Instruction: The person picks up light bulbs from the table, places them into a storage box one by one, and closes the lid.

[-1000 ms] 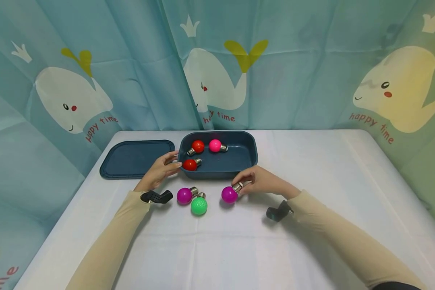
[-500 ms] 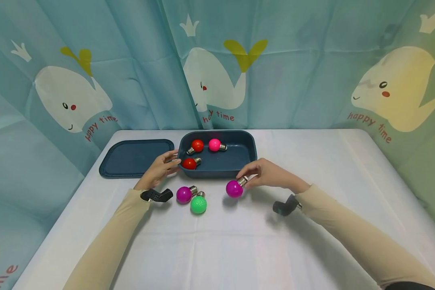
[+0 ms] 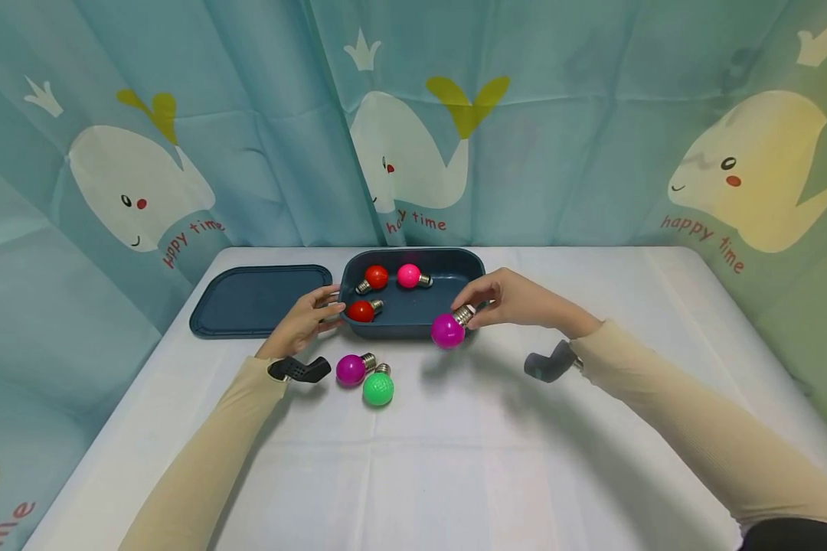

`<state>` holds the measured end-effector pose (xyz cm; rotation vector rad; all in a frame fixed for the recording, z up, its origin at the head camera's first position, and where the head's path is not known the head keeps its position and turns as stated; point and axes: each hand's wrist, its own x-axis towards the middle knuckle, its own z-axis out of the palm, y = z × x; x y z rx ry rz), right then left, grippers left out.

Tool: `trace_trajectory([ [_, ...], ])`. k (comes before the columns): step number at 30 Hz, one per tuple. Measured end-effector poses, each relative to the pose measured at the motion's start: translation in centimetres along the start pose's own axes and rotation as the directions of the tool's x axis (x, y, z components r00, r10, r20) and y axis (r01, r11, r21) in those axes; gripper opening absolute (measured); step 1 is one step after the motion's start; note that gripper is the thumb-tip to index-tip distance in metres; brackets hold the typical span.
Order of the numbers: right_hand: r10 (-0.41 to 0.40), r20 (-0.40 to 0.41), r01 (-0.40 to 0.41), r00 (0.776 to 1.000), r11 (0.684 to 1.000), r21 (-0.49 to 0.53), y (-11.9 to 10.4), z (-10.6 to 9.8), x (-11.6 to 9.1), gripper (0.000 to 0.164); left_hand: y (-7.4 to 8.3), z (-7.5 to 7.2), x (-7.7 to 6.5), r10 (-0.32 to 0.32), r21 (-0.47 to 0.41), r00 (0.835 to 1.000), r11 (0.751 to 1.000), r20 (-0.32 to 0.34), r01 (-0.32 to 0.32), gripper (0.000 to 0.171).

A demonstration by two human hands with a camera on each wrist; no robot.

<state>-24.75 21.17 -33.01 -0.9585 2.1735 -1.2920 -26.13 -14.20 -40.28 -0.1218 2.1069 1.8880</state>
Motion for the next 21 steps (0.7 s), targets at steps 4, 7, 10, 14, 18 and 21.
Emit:
trace_trajectory([
  [4,0.008,-0.022,-0.009,1.0,1.0,-0.027,-0.7,-0.7,0.3,0.032,0.2,0.1,-0.1,-0.014,-0.007,1.0,1.0,-0.01,0.014,0.056],
  [7,0.031,-0.033,-0.033,0.999,0.998,-0.045,-1.1,-1.0,0.7,0.032,0.3,0.2,-0.2,-0.019,-0.015,1.0,1.0,-0.013,0.019,0.056],
  [10,0.05,-0.047,-0.053,0.998,0.997,-0.059,-1.5,-1.4,1.1,0.032,0.3,0.2,-0.3,-0.012,-0.016,1.0,1.0,-0.008,0.012,0.056],
  [14,0.064,-0.069,-0.07,0.996,0.994,-0.085,-2.0,-1.8,1.9,0.033,0.3,0.2,-0.4,-0.005,-0.017,1.0,1.0,-0.006,0.005,0.056],
  [18,0.082,-0.091,-0.09,0.992,0.992,-0.09,-2.4,-2.0,2.9,0.035,0.2,0.2,-0.4,-0.01,-0.027,1.0,1.0,-0.012,0.01,0.055],
  [21,0.078,-0.111,-0.088,0.991,0.993,-0.081,-2.6,-2.2,3.8,0.036,0.1,0.2,-0.3,-0.01,-0.028,1.0,1.0,-0.015,0.009,0.055],
])
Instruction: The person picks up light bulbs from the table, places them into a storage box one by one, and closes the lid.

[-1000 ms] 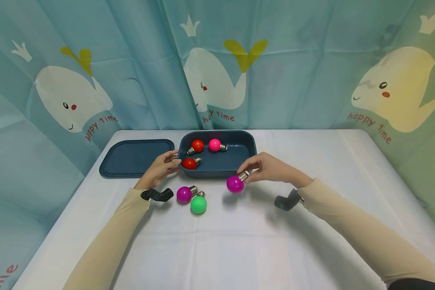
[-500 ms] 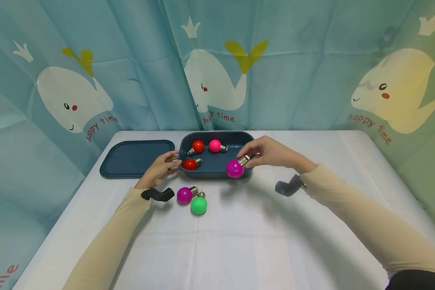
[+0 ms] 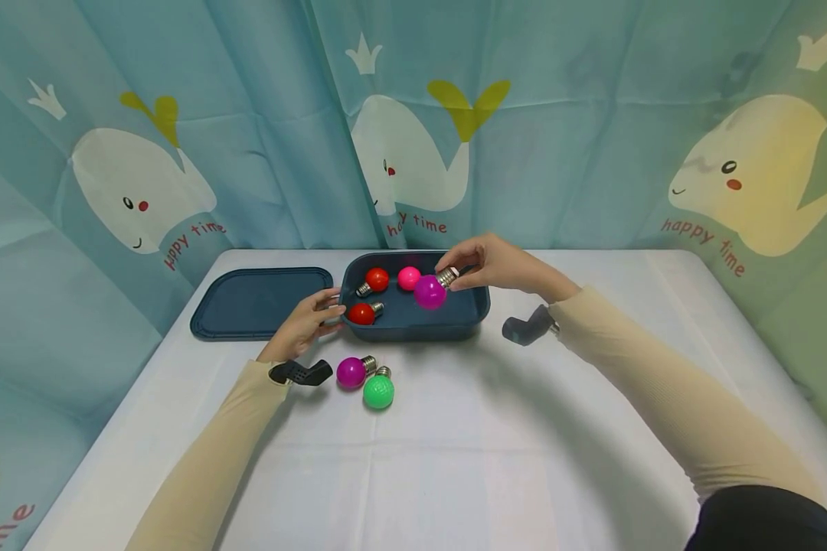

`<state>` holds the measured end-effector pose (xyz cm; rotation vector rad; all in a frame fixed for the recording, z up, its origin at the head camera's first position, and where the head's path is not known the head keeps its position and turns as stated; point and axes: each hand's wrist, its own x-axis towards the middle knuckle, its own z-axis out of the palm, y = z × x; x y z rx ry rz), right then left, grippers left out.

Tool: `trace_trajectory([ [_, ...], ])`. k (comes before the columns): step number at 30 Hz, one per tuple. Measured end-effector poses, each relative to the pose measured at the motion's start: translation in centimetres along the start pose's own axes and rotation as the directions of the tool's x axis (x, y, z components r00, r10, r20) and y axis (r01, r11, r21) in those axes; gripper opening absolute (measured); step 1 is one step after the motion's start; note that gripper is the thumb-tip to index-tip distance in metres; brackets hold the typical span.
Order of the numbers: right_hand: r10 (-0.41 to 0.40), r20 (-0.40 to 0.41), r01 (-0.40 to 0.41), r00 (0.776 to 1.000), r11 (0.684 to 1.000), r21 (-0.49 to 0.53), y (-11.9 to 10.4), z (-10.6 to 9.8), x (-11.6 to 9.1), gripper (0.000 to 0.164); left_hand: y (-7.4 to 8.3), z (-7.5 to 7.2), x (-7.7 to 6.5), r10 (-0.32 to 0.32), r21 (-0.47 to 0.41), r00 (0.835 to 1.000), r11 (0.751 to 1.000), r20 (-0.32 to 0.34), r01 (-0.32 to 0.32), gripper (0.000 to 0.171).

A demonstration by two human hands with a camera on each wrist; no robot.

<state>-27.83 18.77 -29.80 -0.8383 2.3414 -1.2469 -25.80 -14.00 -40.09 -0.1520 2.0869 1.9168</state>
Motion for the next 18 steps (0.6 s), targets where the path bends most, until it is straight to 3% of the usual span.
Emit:
trace_trajectory([
  [18,-0.008,-0.088,0.002,0.996,0.998,-0.064,-0.1,0.0,5.9,0.03,-0.3,0.0,0.2,0.003,-0.006,1.0,1.0,-0.002,-0.003,0.055],
])
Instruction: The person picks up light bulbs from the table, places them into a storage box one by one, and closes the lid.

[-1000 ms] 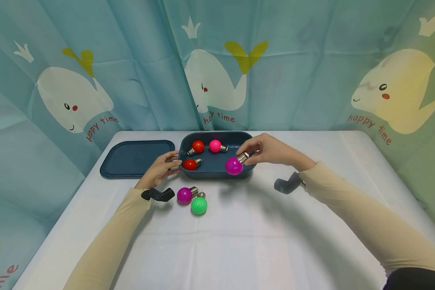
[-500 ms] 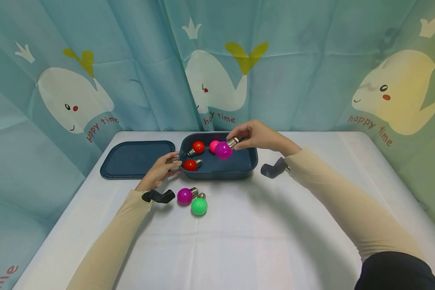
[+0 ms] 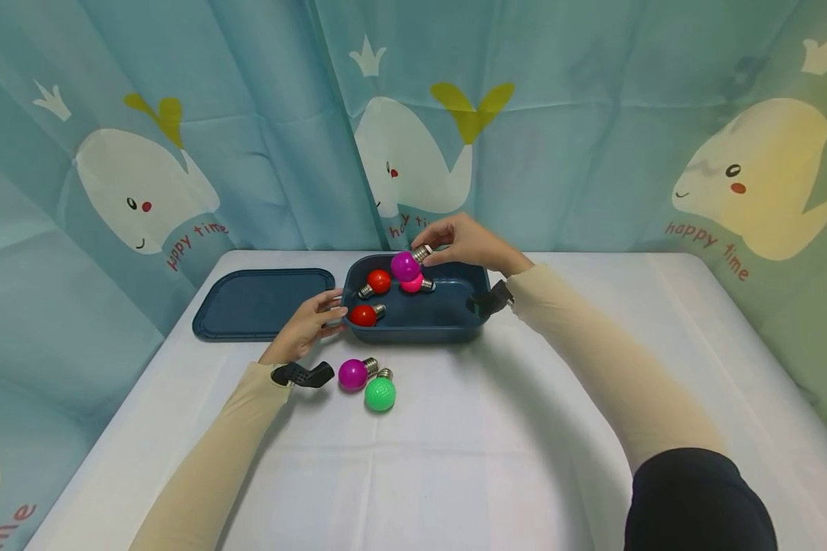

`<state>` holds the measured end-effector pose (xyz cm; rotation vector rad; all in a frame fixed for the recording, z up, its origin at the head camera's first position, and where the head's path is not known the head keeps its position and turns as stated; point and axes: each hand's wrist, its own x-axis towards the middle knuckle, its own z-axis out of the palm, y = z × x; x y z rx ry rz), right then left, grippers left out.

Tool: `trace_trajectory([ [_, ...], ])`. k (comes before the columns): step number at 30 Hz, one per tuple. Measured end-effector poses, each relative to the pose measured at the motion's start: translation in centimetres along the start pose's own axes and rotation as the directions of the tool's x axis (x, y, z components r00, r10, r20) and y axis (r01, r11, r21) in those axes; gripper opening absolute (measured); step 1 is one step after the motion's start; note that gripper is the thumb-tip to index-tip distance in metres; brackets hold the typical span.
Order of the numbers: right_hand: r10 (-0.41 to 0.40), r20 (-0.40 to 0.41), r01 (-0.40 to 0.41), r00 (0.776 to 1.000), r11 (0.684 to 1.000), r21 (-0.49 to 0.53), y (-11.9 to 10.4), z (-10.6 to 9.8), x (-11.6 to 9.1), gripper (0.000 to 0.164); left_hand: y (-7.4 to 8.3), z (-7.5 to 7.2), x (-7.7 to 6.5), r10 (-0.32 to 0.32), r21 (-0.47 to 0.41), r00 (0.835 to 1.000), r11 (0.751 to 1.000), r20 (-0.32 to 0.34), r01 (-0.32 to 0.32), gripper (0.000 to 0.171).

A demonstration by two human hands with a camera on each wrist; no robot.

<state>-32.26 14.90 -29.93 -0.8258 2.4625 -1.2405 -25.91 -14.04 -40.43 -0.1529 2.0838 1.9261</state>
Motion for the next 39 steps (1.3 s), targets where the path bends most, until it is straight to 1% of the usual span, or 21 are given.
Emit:
trace_trajectory([
  [7,-0.023,0.026,0.022,0.999,0.999,0.024,0.5,0.9,1.3,0.029,0.0,0.0,-0.1,0.005,-0.001,1.0,1.0,0.007,-0.005,0.055],
  [18,0.002,0.046,-0.003,0.999,1.0,0.026,1.7,2.0,2.8,0.029,0.1,0.0,-0.2,-0.005,-0.002,1.0,1.0,0.001,0.005,0.054],
  [22,0.002,0.052,-0.004,0.999,1.0,0.031,2.3,2.2,3.1,0.029,0.0,-0.1,-0.1,-0.005,-0.003,1.0,1.0,-0.001,0.005,0.054],
  [28,0.009,0.056,-0.011,0.998,0.999,0.033,3.4,2.3,3.5,0.029,-0.1,-0.1,-0.1,0.014,0.003,1.0,1.0,0.012,-0.014,0.055],
  [34,0.004,0.058,-0.007,0.998,0.999,0.053,3.8,2.4,3.8,0.03,-0.2,-0.2,-0.1,0.03,0.012,0.999,0.999,0.024,-0.03,0.055],
  [39,-0.002,0.074,-0.002,0.997,0.999,0.047,4.5,2.5,4.1,0.029,-0.1,-0.2,-0.1,0.027,0.009,0.999,1.0,0.026,-0.027,0.055],
])
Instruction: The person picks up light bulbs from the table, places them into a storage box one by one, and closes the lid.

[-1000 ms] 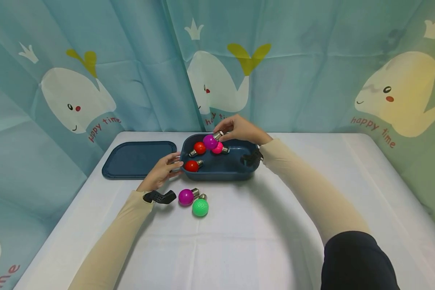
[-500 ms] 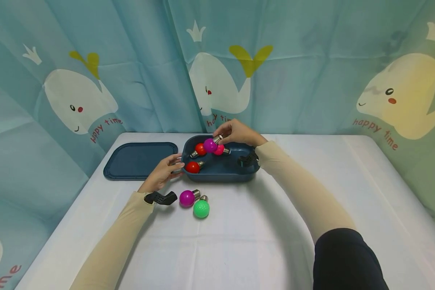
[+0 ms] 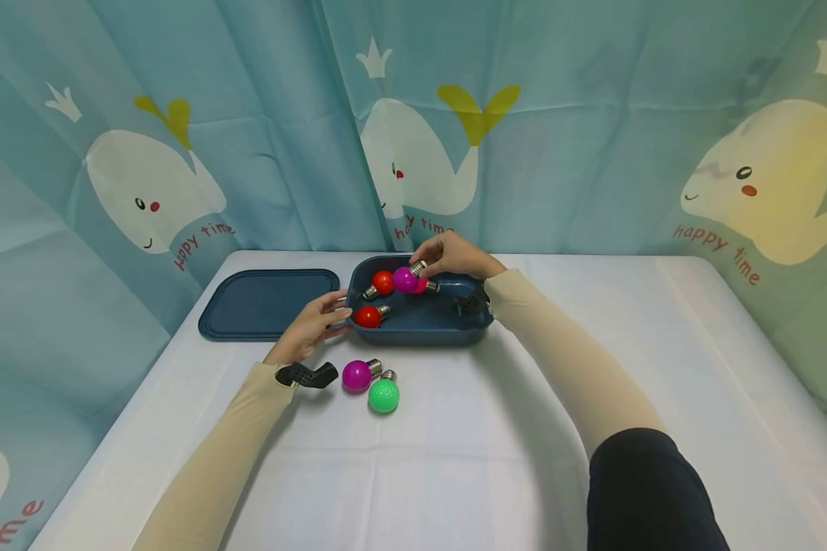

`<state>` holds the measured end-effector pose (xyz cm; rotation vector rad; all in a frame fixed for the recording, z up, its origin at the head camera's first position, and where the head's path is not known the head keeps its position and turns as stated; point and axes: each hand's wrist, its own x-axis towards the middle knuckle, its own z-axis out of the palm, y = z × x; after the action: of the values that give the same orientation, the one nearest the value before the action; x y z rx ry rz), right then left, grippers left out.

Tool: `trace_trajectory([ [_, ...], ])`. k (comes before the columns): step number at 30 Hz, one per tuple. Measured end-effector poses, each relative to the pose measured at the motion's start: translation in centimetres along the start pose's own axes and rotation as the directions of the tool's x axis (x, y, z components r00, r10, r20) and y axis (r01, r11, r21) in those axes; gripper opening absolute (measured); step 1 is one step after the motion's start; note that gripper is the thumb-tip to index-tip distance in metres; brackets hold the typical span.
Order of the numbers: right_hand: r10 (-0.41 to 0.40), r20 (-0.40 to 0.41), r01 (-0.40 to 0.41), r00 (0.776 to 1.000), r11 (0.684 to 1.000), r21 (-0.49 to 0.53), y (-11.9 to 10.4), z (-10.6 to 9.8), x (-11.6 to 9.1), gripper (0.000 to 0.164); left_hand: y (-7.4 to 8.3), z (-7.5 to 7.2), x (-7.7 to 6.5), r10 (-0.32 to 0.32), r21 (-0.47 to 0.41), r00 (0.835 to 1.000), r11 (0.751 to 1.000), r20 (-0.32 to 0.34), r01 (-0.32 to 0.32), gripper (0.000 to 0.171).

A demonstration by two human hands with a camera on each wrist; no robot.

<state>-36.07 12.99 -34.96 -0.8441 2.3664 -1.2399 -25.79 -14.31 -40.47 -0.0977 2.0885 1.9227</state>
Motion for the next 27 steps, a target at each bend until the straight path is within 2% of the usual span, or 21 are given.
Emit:
trace_trajectory([
  [10,0.071,-0.002,-0.071,0.997,0.997,-0.024,1.4,0.0,0.1,0.027,0.1,0.0,-0.1,-0.008,0.005,1.0,1.0,-0.001,0.008,0.055],
  [27,0.095,0.026,-0.093,0.995,0.995,-0.046,2.6,0.4,0.0,0.026,0.1,-0.1,-0.1,-0.001,-0.002,1.0,1.0,0.004,0.001,0.055],
])
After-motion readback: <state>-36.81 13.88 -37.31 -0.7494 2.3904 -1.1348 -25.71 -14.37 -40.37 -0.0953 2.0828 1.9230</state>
